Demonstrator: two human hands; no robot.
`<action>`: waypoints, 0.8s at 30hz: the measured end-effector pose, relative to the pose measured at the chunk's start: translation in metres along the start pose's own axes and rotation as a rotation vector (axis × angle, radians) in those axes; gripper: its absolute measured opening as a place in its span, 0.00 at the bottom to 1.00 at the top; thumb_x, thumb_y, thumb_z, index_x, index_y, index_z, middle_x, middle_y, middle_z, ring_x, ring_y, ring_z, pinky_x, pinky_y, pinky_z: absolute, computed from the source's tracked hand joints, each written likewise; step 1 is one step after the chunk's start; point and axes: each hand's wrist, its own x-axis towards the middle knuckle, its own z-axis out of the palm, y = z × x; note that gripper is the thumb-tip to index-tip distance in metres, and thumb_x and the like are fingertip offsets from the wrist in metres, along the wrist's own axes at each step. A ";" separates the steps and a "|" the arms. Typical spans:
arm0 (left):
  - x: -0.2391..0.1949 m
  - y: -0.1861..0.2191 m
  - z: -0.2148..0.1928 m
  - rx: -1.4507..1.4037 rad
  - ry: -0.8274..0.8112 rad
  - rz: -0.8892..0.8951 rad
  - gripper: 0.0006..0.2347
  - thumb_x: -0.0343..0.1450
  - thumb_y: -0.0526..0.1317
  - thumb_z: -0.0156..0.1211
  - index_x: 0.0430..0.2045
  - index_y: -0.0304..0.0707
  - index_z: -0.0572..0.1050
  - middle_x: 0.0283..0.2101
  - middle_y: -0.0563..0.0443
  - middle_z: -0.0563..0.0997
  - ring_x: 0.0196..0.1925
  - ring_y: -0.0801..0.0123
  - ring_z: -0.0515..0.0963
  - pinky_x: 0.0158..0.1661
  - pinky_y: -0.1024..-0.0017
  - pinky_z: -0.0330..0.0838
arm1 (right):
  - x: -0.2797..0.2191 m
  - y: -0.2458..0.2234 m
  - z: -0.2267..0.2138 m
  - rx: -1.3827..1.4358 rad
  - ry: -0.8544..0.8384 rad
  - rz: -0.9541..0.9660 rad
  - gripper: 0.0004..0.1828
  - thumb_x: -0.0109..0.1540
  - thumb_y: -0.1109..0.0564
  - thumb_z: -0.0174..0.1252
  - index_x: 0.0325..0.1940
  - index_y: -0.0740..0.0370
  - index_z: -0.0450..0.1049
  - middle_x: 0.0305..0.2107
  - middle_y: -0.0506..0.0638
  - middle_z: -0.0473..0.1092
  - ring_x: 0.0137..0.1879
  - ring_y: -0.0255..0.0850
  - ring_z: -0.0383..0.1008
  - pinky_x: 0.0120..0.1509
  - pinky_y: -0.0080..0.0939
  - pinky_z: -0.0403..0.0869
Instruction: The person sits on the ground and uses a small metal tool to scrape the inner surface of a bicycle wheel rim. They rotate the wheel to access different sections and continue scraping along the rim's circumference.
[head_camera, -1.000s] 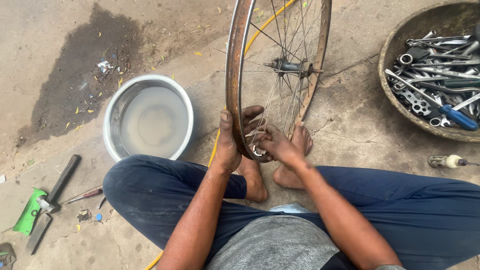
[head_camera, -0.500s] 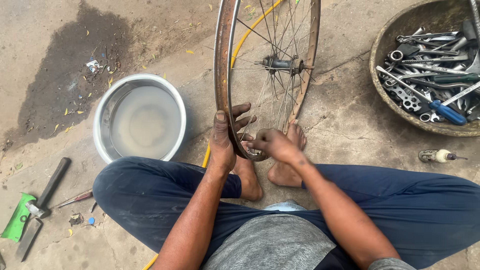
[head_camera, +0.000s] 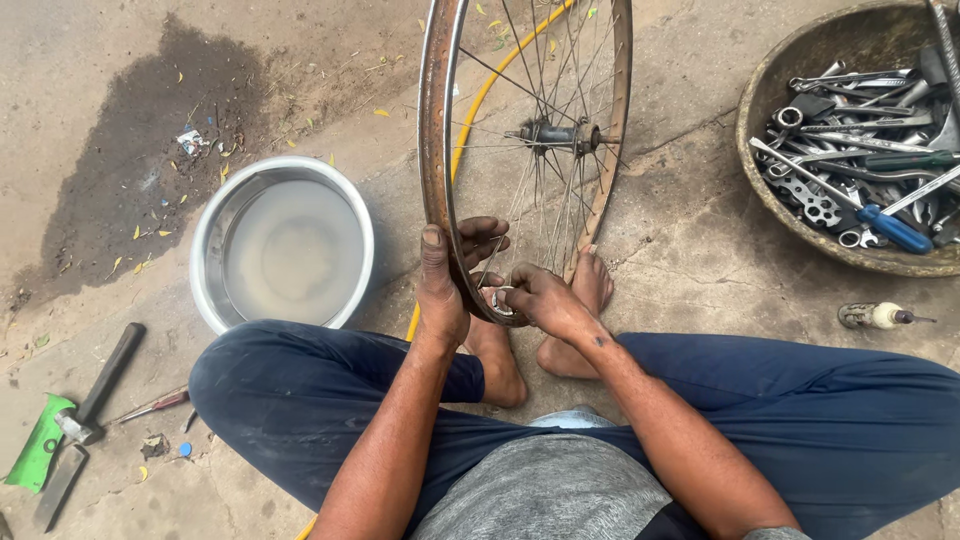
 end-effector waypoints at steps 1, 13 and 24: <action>-0.001 -0.001 -0.001 -0.011 -0.002 -0.001 0.46 0.65 0.79 0.41 0.55 0.29 0.72 0.56 0.36 0.80 0.61 0.52 0.79 0.48 0.57 0.76 | -0.001 -0.001 0.001 0.149 -0.031 0.015 0.17 0.63 0.52 0.60 0.50 0.64 0.73 0.30 0.51 0.76 0.30 0.32 0.70 0.31 0.32 0.67; 0.000 -0.007 0.005 -0.029 -0.054 0.012 0.45 0.65 0.78 0.43 0.56 0.30 0.72 0.55 0.35 0.79 0.62 0.53 0.77 0.46 0.62 0.77 | -0.006 -0.004 -0.011 0.035 -0.007 0.058 0.18 0.65 0.45 0.63 0.41 0.64 0.76 0.23 0.48 0.72 0.25 0.29 0.68 0.29 0.29 0.65; -0.002 -0.005 0.005 -0.046 -0.046 0.005 0.44 0.67 0.77 0.42 0.55 0.29 0.72 0.54 0.34 0.81 0.60 0.55 0.79 0.44 0.67 0.77 | -0.007 -0.012 0.004 -0.215 0.224 -0.106 0.20 0.63 0.47 0.65 0.47 0.67 0.75 0.28 0.48 0.75 0.32 0.27 0.73 0.37 0.31 0.72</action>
